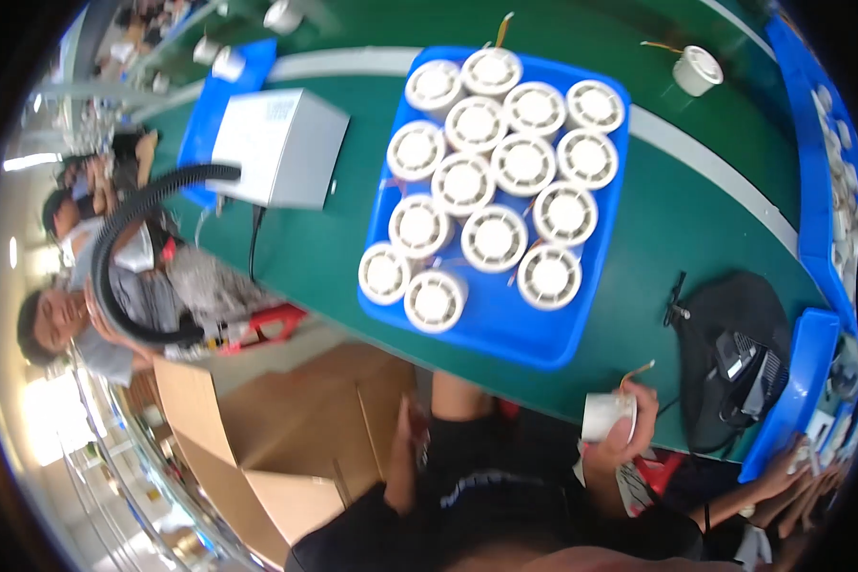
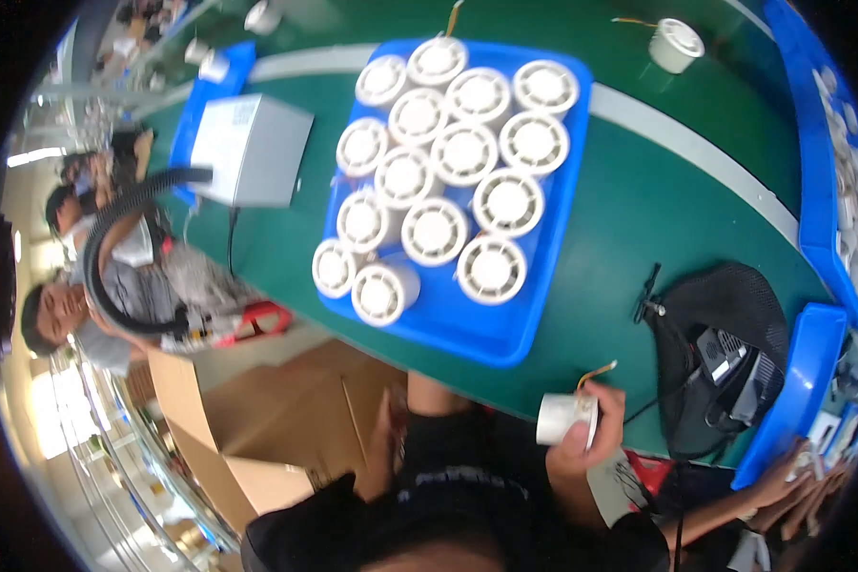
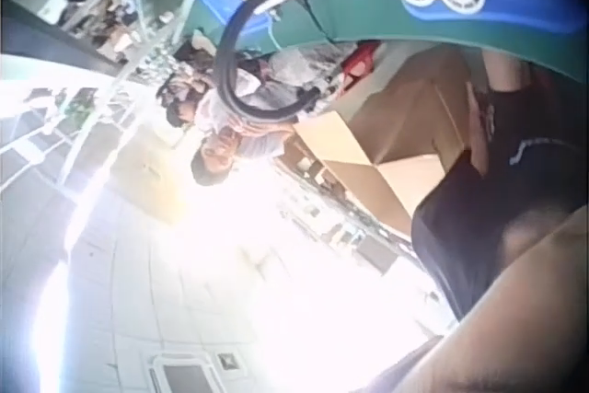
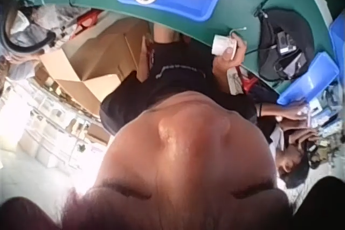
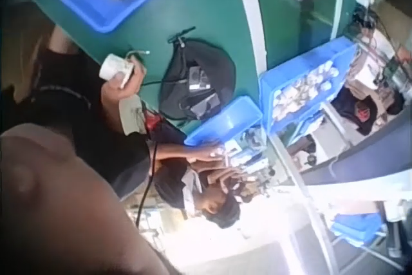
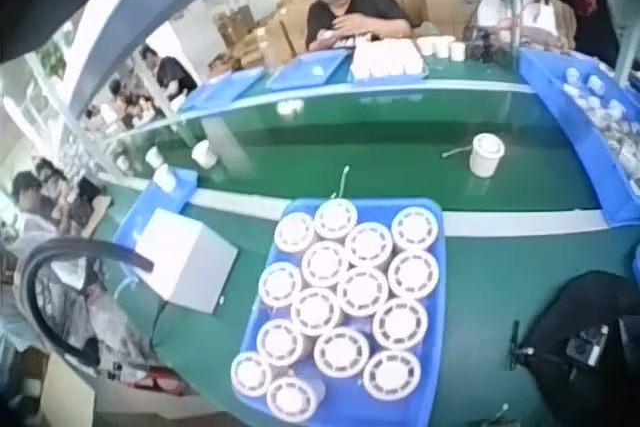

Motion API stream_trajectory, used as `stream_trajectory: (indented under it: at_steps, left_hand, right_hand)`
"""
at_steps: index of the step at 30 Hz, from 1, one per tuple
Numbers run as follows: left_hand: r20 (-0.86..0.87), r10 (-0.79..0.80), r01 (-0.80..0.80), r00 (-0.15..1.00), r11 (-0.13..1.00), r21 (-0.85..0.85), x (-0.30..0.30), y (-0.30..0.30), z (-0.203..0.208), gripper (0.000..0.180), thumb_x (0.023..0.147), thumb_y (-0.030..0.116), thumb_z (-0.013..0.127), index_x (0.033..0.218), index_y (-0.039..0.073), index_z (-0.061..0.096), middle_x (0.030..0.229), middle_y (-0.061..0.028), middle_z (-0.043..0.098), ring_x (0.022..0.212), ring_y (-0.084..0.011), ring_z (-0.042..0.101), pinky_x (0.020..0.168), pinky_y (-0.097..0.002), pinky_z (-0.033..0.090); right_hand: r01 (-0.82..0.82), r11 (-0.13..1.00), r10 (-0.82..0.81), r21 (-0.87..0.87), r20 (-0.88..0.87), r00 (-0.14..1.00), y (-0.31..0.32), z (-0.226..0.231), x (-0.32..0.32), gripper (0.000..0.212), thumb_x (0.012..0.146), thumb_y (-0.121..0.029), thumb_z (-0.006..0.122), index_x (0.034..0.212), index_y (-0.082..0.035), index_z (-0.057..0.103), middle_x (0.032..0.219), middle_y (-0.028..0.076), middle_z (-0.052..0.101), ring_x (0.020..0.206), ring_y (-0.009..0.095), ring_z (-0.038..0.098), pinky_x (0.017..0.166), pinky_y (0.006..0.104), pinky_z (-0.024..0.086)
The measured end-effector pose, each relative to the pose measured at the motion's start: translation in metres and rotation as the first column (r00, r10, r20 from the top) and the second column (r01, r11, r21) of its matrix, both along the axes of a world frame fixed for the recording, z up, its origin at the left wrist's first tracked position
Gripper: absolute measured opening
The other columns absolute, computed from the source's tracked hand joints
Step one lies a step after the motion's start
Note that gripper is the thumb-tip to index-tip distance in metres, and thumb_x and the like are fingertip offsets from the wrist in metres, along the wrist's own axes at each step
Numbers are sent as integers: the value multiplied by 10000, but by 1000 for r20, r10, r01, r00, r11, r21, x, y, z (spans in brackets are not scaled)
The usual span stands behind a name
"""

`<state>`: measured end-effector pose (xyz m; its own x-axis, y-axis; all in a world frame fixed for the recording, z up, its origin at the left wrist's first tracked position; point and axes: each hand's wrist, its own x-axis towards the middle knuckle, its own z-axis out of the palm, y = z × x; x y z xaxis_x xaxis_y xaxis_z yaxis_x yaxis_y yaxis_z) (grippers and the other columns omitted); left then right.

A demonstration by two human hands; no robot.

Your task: The person packs white cylindrical electronic components by hand, first placing them into plastic cups, then transferring the filled cups into a cardboard shipping box.

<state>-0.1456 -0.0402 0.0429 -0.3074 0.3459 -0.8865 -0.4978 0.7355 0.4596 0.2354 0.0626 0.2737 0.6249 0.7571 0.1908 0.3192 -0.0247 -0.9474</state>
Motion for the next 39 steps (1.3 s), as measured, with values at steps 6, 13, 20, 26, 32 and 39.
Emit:
stream_trajectory:
  at_steps: [6, 13, 20, 26, 32, 39]
  left_hand:
    - [-115, -344, 338, 932, 938, -72, -6, 54, -53, 440, 773, 547, 722, 826, 112, 676, 696, -6, 592, 595, -148, 534, 551, -288, 424]
    - [-77, -137, 142, 987, 988, 66, -20, 55, -47, 541, 819, 487, 697, 1091, 20, 675, 926, -126, 697, 818, -214, 658, 731, -369, 520]
    - [-24, -104, 103, 994, 993, -49, -19, 31, -55, 627, 806, 506, 682, 1223, 43, 604, 1083, -158, 628, 953, -312, 614, 813, -470, 513]
    - [-39, -116, 109, 993, 982, -152, -47, -8, -114, 714, 835, 509, 651, 1401, 108, 480, 1406, -141, 429, 1117, -333, 536, 927, -505, 463]
    - [-305, -618, 534, 725, 784, -317, -32, 59, -123, 602, 857, 575, 600, 1008, -2, 684, 926, -133, 665, 843, -254, 615, 706, -414, 491]
    - [-326, -271, 336, 906, 928, 160, 16, 119, -49, 464, 819, 298, 698, 1134, -22, 576, 899, -113, 643, 763, -180, 640, 642, -326, 527]
  right_hand:
    - [116, 992, -116, -54, 0, 993, 11, -11, -4, 475, 983, -384, 445, 1084, 57, 587, 1005, 134, 576, 851, 211, 563, 744, 334, 476]
    - [39, 999, -42, 25, 150, 988, 39, -2, -3, 411, 1019, -315, 448, 1076, 45, 638, 962, 118, 635, 845, 219, 577, 794, 327, 469]
    - [46, 998, -38, -43, 171, 985, 17, -5, 3, 447, 1025, -339, 419, 1079, 57, 619, 998, 120, 622, 898, 216, 584, 802, 347, 480]
    - [115, 988, -106, -108, 81, 991, 11, -7, -2, 508, 1009, -409, 412, 1095, 54, 603, 998, 136, 611, 902, 224, 584, 794, 356, 485]
    - [137, 979, -52, -151, 464, 884, 27, 4, -12, 558, 1015, -410, 347, 1036, 71, 630, 951, 162, 643, 864, 250, 616, 764, 366, 509]
    - [100, 994, -103, -44, -63, 993, 43, -12, 5, 539, 988, -414, 401, 1062, 67, 632, 911, 149, 671, 714, 167, 659, 492, 226, 454]
